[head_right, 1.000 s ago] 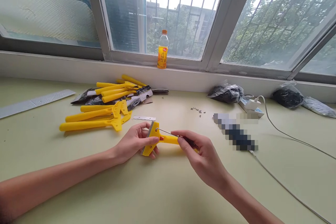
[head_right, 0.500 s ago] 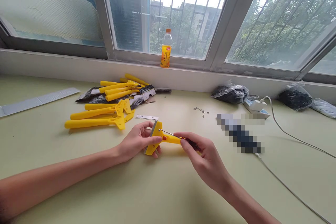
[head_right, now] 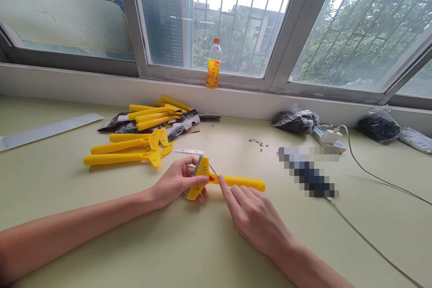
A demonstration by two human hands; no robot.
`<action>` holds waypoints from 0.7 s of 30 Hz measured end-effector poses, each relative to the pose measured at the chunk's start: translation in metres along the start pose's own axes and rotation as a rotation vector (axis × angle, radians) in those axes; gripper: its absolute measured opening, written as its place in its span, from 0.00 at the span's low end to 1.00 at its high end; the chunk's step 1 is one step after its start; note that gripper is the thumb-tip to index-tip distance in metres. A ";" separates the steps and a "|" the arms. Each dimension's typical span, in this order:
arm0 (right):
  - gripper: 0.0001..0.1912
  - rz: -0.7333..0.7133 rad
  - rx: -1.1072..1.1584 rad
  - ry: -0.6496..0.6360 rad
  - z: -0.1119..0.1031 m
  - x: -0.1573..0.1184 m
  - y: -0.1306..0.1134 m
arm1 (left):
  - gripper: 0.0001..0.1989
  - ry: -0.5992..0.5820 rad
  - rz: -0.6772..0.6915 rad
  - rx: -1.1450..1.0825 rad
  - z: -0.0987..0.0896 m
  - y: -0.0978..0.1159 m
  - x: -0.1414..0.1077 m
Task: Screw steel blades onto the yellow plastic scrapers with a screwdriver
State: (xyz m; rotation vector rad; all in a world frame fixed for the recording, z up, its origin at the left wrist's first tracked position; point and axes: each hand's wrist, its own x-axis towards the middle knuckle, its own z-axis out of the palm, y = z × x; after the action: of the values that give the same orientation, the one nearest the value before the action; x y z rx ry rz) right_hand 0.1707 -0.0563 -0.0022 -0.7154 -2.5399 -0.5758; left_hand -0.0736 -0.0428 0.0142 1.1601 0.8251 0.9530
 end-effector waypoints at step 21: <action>0.22 0.293 0.533 0.306 -0.014 -0.003 0.003 | 0.23 0.022 -0.010 -0.001 0.001 -0.001 0.001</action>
State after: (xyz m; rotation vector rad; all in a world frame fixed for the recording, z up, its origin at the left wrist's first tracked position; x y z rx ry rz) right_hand 0.1789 -0.0626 0.0086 -0.7130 -2.1092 0.0901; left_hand -0.0725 -0.0422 0.0130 1.1455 0.8466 0.9596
